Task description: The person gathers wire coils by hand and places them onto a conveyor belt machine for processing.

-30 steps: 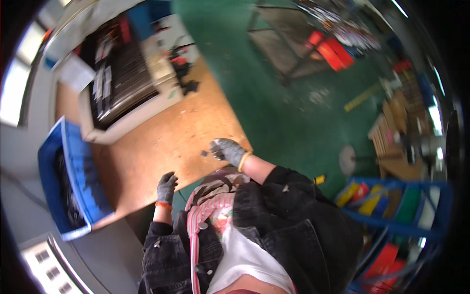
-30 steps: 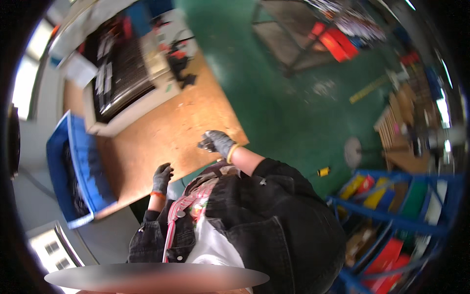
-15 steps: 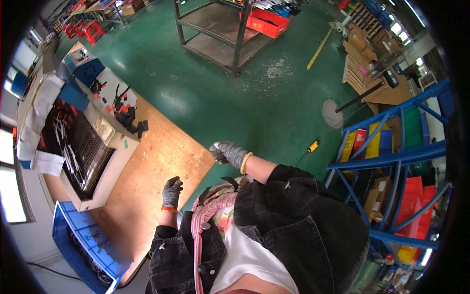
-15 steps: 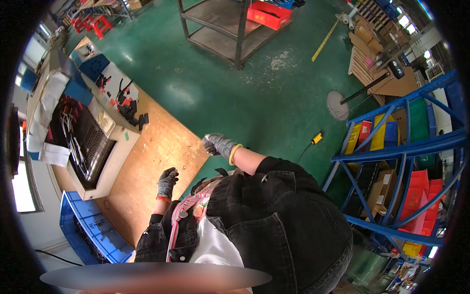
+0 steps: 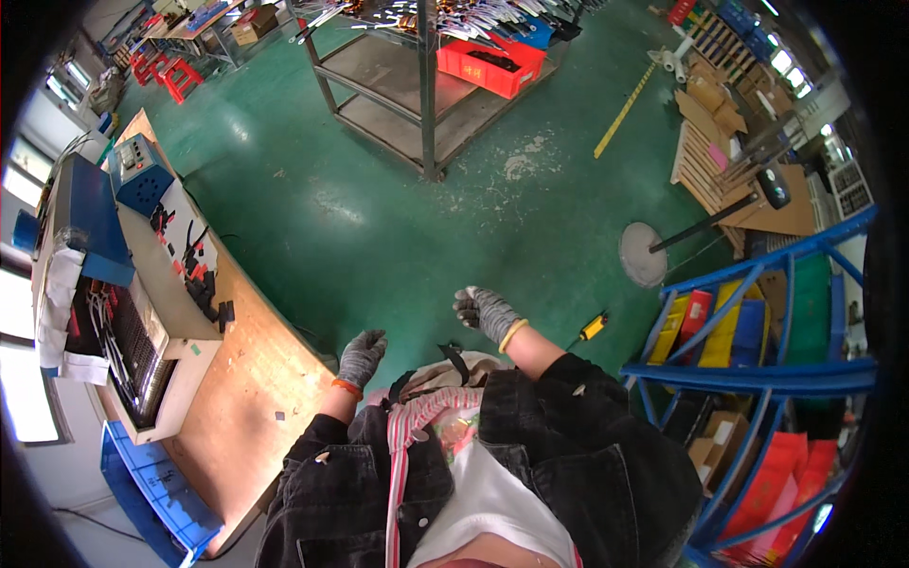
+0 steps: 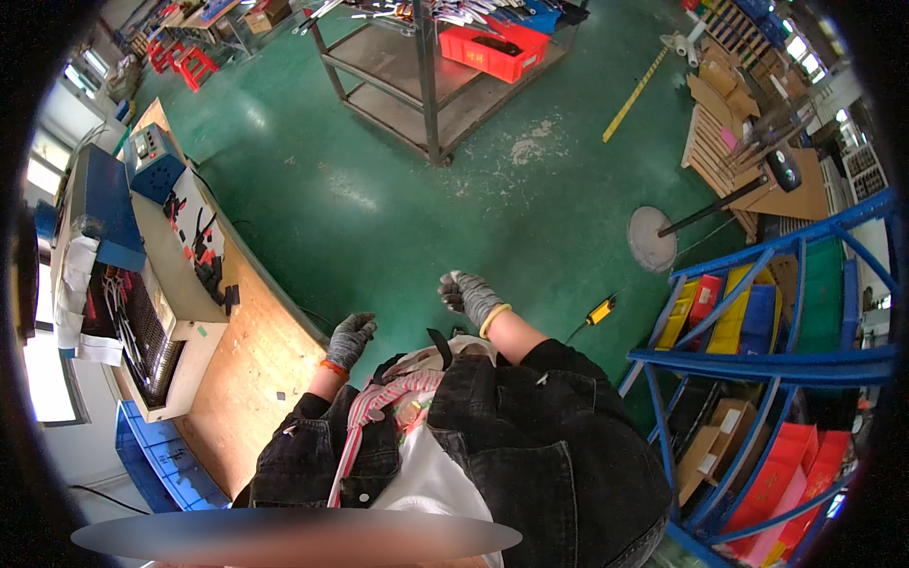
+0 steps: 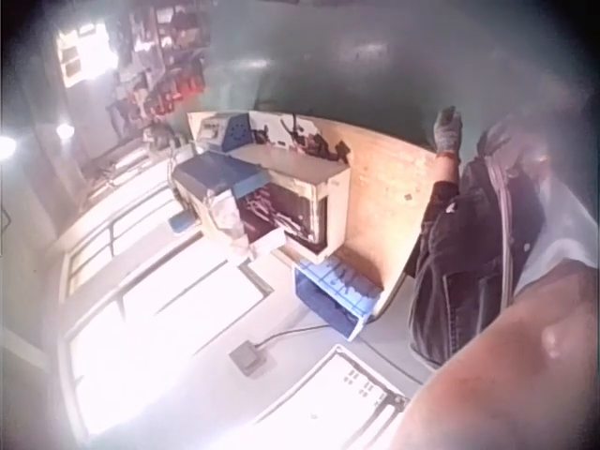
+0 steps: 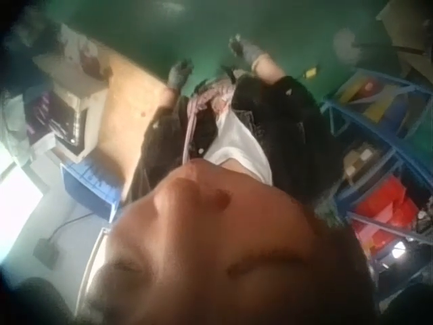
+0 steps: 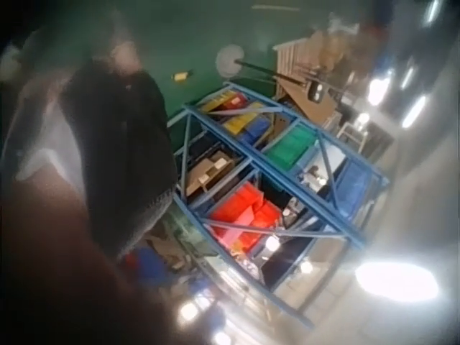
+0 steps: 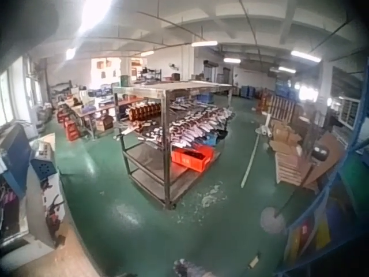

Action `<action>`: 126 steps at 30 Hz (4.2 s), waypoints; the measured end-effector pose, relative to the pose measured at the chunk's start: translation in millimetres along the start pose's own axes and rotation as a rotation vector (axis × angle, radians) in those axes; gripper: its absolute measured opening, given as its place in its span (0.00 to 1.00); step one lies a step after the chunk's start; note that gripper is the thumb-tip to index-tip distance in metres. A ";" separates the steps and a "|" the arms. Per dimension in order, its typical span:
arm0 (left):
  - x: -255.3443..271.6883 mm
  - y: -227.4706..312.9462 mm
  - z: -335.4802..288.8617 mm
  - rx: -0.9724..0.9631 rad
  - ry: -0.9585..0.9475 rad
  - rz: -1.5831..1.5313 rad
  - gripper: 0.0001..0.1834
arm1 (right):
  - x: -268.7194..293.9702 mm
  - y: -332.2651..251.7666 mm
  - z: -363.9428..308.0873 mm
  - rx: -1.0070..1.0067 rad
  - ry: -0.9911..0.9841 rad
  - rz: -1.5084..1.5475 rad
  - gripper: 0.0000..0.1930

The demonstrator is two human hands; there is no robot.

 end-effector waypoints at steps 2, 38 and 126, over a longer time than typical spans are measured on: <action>-7.8 4.5 8.7 0.024 0.003 0.029 0.15 | 10.9 -15.3 4.2 -0.005 0.035 -0.010 0.16; 114.7 188.0 456.5 -0.005 -0.001 0.210 0.17 | -136.2 -527.6 212.3 1.386 0.350 -0.771 0.34; 434.9 453.6 688.7 -0.457 0.617 0.181 0.20 | -192.4 -680.0 260.7 1.780 0.768 -0.527 0.19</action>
Point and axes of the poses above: each hand's wrist, its own z-axis towards the middle knuckle, its own x-axis out of the back of the hand, y = z × x, the point moved 1 cm from there along z, towards the middle knuckle, and after that the axes turned 2 degrees about -y, right-handed, at the moved point
